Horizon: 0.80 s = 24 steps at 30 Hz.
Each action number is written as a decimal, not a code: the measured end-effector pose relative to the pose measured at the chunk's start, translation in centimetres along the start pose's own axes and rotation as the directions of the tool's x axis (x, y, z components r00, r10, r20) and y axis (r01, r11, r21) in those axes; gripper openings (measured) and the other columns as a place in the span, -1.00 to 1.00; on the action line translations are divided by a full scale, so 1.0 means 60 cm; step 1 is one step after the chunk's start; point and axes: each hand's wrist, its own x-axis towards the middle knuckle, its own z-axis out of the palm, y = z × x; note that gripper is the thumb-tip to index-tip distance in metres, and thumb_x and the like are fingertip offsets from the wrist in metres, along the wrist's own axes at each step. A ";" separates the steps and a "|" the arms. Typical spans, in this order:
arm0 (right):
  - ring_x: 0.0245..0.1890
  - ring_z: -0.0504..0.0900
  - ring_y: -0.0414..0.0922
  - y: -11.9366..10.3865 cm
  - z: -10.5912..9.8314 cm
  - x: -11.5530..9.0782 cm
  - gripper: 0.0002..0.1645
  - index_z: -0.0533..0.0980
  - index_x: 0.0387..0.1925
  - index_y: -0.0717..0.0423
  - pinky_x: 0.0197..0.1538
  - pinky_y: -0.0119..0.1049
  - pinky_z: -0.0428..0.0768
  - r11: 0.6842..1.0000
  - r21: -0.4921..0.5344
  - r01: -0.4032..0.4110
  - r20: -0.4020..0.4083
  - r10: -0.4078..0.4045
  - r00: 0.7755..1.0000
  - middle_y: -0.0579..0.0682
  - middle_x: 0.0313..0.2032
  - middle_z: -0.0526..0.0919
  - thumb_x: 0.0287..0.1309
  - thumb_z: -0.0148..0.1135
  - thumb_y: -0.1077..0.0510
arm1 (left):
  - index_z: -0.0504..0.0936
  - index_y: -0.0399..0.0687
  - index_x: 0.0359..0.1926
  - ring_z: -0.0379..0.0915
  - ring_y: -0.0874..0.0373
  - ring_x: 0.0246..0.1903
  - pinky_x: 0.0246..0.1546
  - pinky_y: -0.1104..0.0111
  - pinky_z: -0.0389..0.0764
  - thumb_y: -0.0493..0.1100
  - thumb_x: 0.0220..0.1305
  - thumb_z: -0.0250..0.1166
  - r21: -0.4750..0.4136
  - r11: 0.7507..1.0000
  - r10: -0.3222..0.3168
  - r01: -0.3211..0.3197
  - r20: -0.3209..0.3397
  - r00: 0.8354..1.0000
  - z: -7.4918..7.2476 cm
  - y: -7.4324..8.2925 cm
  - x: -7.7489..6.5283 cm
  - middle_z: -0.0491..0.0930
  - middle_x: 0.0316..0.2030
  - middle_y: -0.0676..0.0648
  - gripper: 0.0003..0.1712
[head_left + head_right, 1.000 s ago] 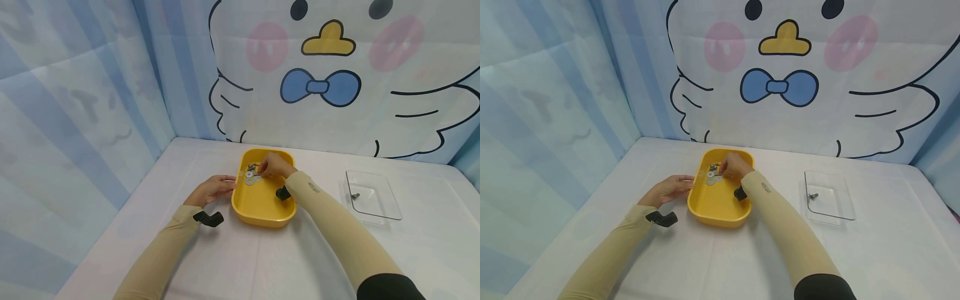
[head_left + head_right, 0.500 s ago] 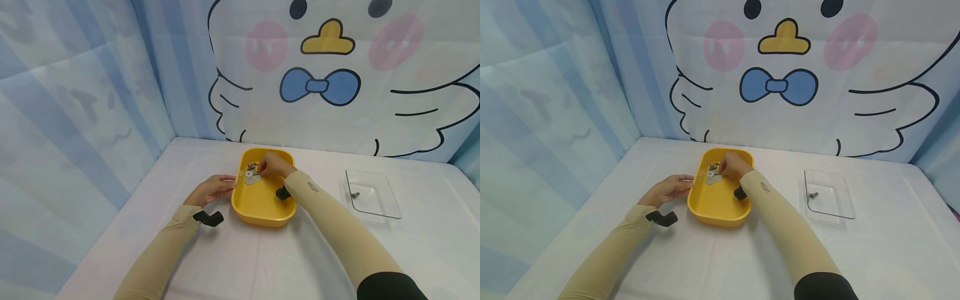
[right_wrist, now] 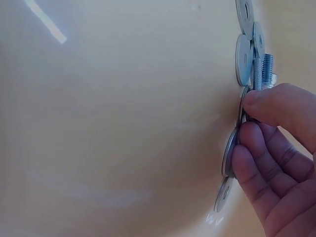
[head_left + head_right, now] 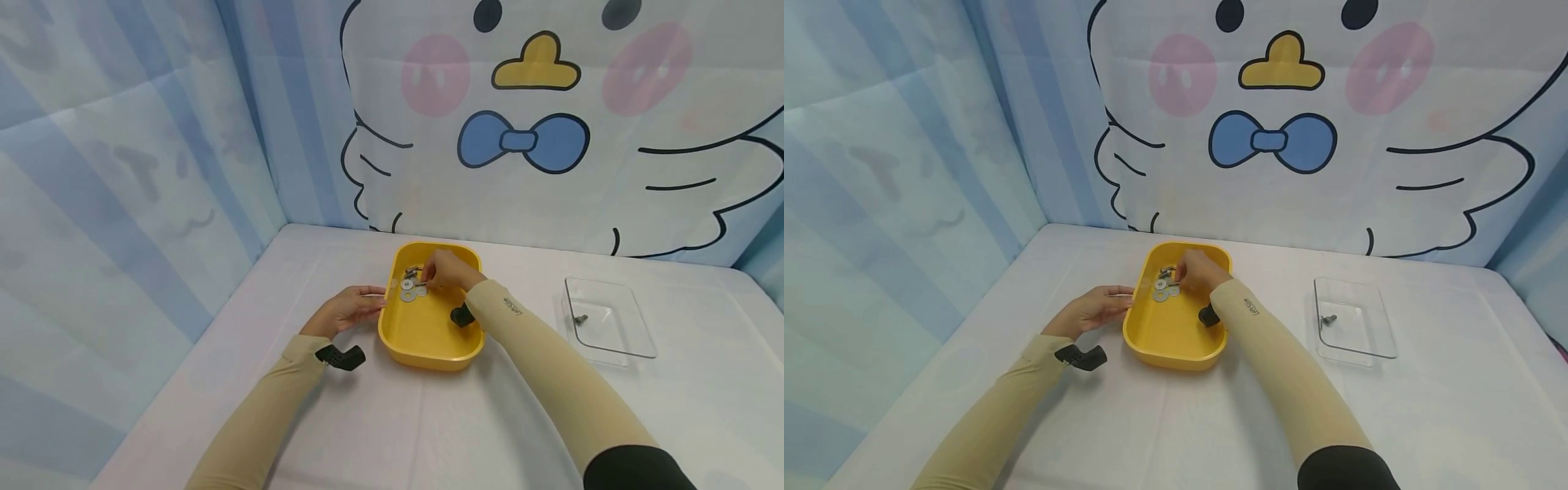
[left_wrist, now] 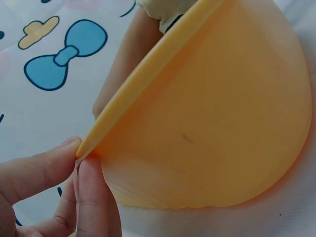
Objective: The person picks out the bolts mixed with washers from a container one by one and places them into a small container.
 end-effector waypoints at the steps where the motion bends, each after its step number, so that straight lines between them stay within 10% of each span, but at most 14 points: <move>1: -0.43 0.46 -0.13 0.000 0.000 0.000 -0.93 0.64 -0.38 0.21 -0.35 -0.49 0.52 1.000 0.000 -0.002 -0.001 0.002 1.000 0.07 -0.40 0.63 0.02 0.32 0.35 | 0.31 -0.39 0.25 0.59 0.29 -0.40 -0.36 0.56 0.66 -0.40 0.29 0.12 0.000 1.000 0.000 0.000 0.001 1.000 0.000 0.000 0.000 0.61 -0.21 -0.10 -0.50; 24: -0.48 0.48 -0.10 -0.005 -0.002 -0.002 -0.90 0.60 -0.36 0.21 -0.45 -0.46 0.59 0.989 0.144 0.031 -0.117 -0.014 0.993 0.08 -0.39 0.60 0.00 0.29 0.31 | 0.33 -0.35 0.24 0.59 0.28 -0.39 -0.35 0.55 0.66 -0.38 0.28 0.14 0.014 1.000 -0.011 0.011 -0.013 1.000 0.001 0.000 0.000 0.61 -0.18 -0.10 -0.49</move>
